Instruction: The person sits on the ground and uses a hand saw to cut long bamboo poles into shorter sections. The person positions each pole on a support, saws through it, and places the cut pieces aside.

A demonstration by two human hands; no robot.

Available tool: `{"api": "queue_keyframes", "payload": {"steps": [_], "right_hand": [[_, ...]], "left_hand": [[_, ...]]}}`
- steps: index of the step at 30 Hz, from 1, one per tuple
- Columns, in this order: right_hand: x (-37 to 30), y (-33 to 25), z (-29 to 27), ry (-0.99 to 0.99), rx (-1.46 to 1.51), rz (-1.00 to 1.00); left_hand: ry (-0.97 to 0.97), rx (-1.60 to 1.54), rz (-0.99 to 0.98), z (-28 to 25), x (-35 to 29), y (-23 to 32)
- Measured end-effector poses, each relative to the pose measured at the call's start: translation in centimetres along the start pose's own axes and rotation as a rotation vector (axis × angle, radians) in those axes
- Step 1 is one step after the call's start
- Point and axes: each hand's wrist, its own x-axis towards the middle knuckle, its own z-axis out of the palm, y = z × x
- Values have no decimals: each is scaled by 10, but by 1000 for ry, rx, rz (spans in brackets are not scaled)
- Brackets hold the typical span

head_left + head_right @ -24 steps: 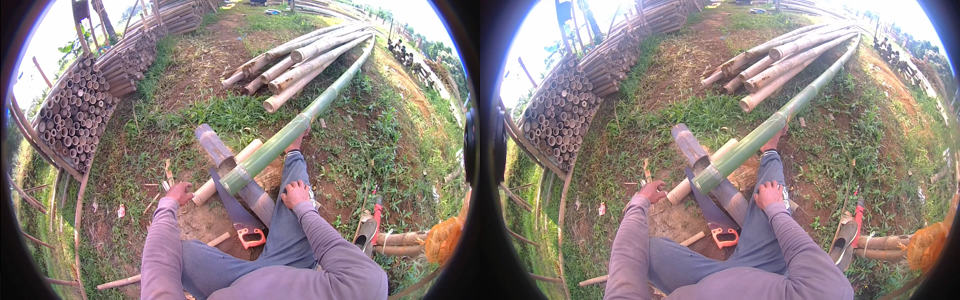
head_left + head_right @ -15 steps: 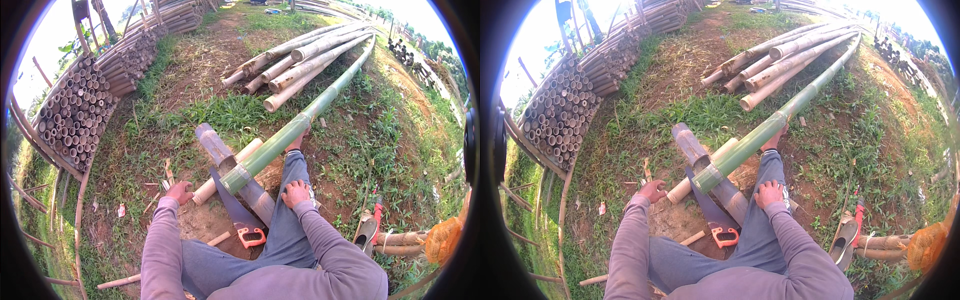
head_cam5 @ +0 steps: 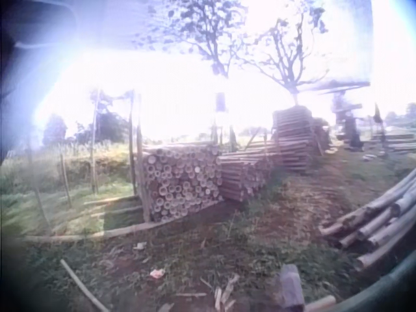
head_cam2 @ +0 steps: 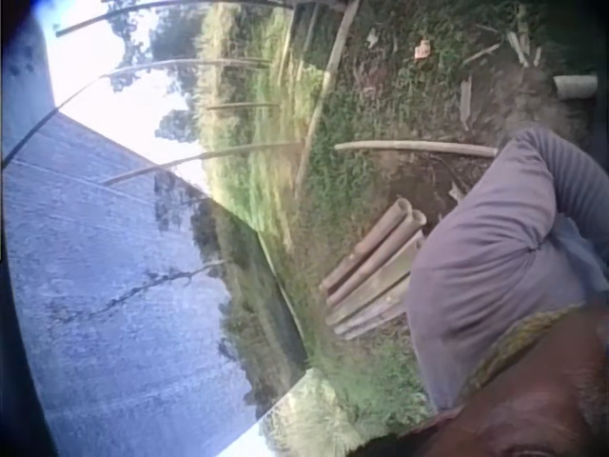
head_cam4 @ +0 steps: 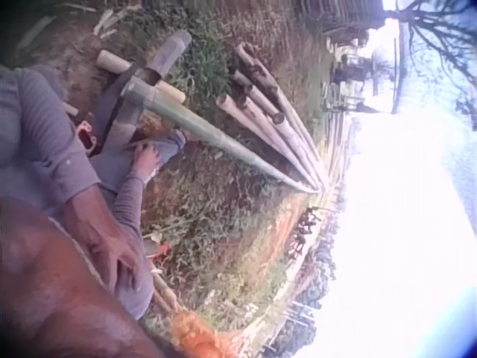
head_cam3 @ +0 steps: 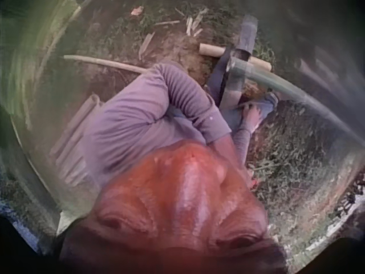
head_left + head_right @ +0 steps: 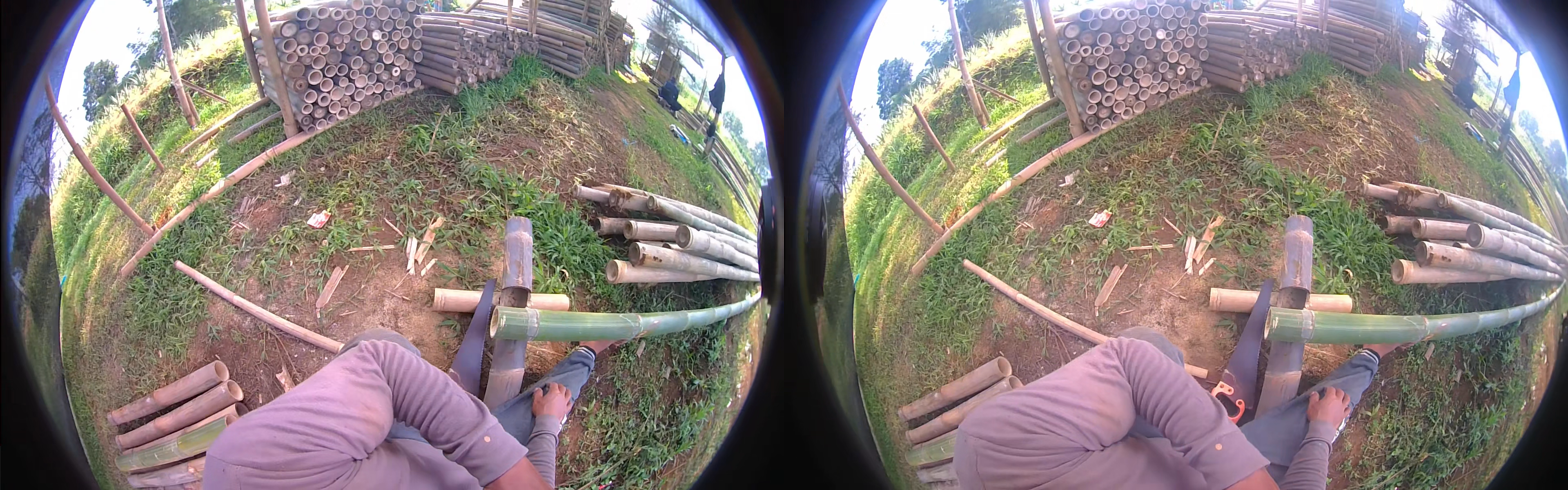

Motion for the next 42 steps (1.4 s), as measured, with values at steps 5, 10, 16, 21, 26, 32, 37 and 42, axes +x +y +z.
{"api": "queue_keyframes", "payload": {"steps": [5, 10, 16, 21, 26, 32, 37, 42], "right_hand": [[8, 6, -1, -10, -35, 13], [6, 6, -8, -40, -52, 64], [5, 3, -4, -38, -46, 50], [4, -2, -8, -65, -43, 65], [5, 3, -5, -37, -66, 50], [7, 3, -2, -43, -50, 41], [6, 2, -6, -40, -61, 50], [8, 3, -3, -35, -60, 59]], "left_hand": [[-16, 52, 89, 8, 8, -22], [5, 91, 134, 9, 10, -20], [17, 132, 153, 8, 16, -29], [26, 127, 170, 9, 19, -31], [42, 125, 199, 10, 22, -33], [59, 137, 212, 10, 22, -32], [61, 138, 233, 12, 17, -28], [74, 153, 235, 13, 12, -25]]}}
